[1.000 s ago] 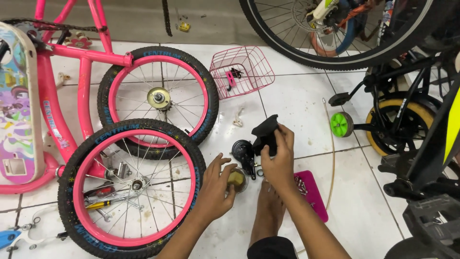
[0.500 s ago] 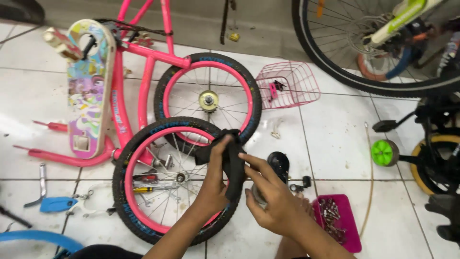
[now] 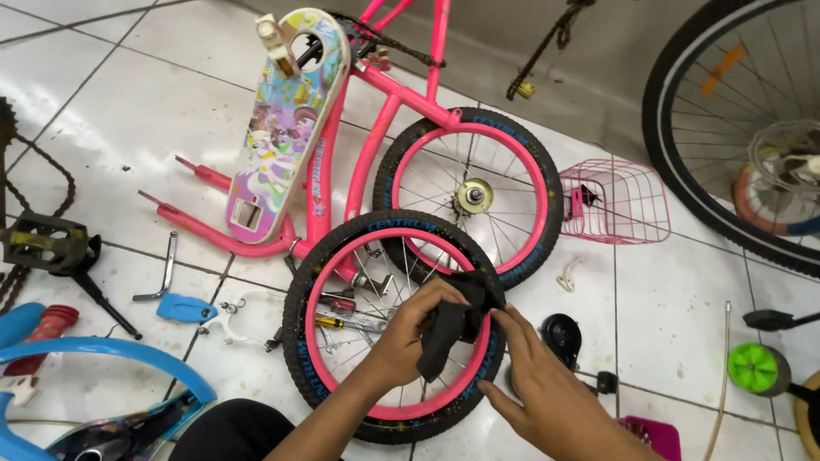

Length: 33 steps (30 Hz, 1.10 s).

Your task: Wiping down the rim and spokes of a small bicycle wheel with a cloth to clean it.

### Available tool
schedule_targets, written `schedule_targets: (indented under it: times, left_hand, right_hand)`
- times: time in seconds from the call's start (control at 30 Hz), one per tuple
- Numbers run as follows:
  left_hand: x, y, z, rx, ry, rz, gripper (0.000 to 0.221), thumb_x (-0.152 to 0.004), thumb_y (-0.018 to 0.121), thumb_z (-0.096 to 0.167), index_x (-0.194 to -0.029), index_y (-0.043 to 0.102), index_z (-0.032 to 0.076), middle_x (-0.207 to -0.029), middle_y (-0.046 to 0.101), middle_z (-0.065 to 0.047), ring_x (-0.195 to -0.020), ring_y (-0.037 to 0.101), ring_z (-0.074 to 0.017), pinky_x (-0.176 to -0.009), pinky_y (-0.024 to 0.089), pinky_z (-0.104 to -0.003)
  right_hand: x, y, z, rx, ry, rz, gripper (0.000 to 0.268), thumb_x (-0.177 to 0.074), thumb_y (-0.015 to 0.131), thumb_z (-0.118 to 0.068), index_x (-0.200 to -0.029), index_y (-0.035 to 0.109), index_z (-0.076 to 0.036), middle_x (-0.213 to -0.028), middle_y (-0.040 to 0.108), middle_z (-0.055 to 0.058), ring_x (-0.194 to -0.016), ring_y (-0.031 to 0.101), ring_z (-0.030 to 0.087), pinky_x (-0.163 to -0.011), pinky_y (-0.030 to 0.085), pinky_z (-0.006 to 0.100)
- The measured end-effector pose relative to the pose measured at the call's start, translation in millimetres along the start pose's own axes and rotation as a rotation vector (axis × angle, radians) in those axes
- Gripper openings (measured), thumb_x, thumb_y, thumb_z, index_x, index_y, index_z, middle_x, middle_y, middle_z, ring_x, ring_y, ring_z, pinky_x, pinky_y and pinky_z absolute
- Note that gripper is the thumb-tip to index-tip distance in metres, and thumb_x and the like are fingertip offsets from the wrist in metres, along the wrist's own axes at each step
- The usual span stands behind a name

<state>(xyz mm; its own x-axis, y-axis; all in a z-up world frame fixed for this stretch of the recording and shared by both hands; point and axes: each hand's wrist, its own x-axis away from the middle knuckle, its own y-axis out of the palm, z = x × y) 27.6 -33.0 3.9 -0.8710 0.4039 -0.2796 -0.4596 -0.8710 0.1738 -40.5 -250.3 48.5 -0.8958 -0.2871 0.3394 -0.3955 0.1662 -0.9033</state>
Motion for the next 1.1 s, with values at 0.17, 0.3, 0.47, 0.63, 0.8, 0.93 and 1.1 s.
schedule_targets:
  times: [0.17,0.3,0.47,0.63,0.8,0.93,1.1]
  left_hand:
    - [-4.6,-23.5,-10.1,0.126,-0.080,-0.065,0.008,-0.080,0.061,0.000,-0.087,0.059,0.005,-0.106,0.062,-0.004,-0.081,0.054,-0.0123,-0.067,0.041,-0.024]
    - [-16.1,-75.2,-23.7,0.062,-0.098,-0.318,0.018,-0.081,0.070,0.004,-0.098,0.070,0.009,-0.125,0.060,-0.004,-0.120,0.058,-0.0230,-0.103,0.045,-0.037]
    - [-18.2,-154.1,-24.7,-0.395,-0.195,0.038,0.056,-0.065,0.056,-0.011,-0.113,0.075,0.012,-0.141,0.057,-0.006,-0.119,0.061,-0.0215,-0.092,0.052,-0.031]
    - [-14.1,-176.5,-64.6,-0.810,-0.342,0.439,0.054,-0.079,0.058,0.008,-0.133,0.058,0.010,-0.138,0.052,-0.017,-0.132,0.045,-0.0382,-0.105,0.041,-0.046]
    - [-20.6,-158.9,-91.7,-0.836,-0.524,0.360,0.042,-0.099,0.047,0.036,-0.123,0.064,0.006,-0.114,0.064,-0.016,-0.107,0.059,-0.0359,-0.092,0.046,-0.047]
    - [-25.1,-152.4,-104.7,-0.960,-0.529,0.394,0.044,-0.100,0.043,0.040,-0.130,0.060,0.013,-0.120,0.066,-0.012,-0.116,0.054,-0.0431,-0.096,0.041,-0.058]
    - [-29.1,-154.5,-90.0,-0.869,-0.604,0.315,0.050,-0.104,0.039,0.043,-0.131,0.063,0.008,-0.115,0.067,-0.020,-0.120,0.055,-0.0457,-0.099,0.043,-0.064]
  right_hand:
    - [-71.6,31.4,-26.2,-0.291,0.007,0.256,0.081,-0.081,0.066,-0.015,-0.151,0.026,-0.003,-0.148,0.039,0.027,-0.133,0.045,0.039,-0.100,0.046,0.046]
    - [-118.5,35.4,-46.0,-0.582,0.102,0.550,0.046,-0.072,0.065,0.003,-0.116,0.068,-0.010,-0.103,0.081,0.006,-0.086,0.076,0.021,-0.075,0.059,0.033]
    - [-138.1,53.3,-49.4,-0.552,0.282,0.875,0.050,-0.073,0.060,0.005,-0.123,0.060,-0.003,-0.131,0.058,0.012,-0.113,0.062,0.029,-0.092,0.049,0.036]
    - [-163.4,114.8,-35.0,-0.499,0.379,0.764,0.086,-0.082,0.064,-0.012,-0.154,0.022,0.006,-0.152,0.031,0.031,-0.130,0.046,0.048,-0.106,0.040,0.050]
    - [-185.8,114.4,-50.1,-0.361,0.480,0.748,0.070,-0.092,0.062,-0.027,-0.146,0.041,0.012,-0.152,0.024,0.040,-0.138,0.032,0.056,-0.109,0.035,0.057]
    - [-216.4,110.4,-69.6,-0.321,0.430,0.805,0.050,-0.090,0.068,-0.022,-0.131,0.059,0.006,-0.135,0.041,0.030,-0.125,0.045,0.048,-0.104,0.041,0.055]
    - [-249.2,115.1,-97.7,-0.132,0.223,0.819,0.024,-0.083,0.070,-0.005,-0.104,0.071,0.007,-0.125,0.056,0.022,-0.121,0.051,0.044,-0.104,0.045,0.051]
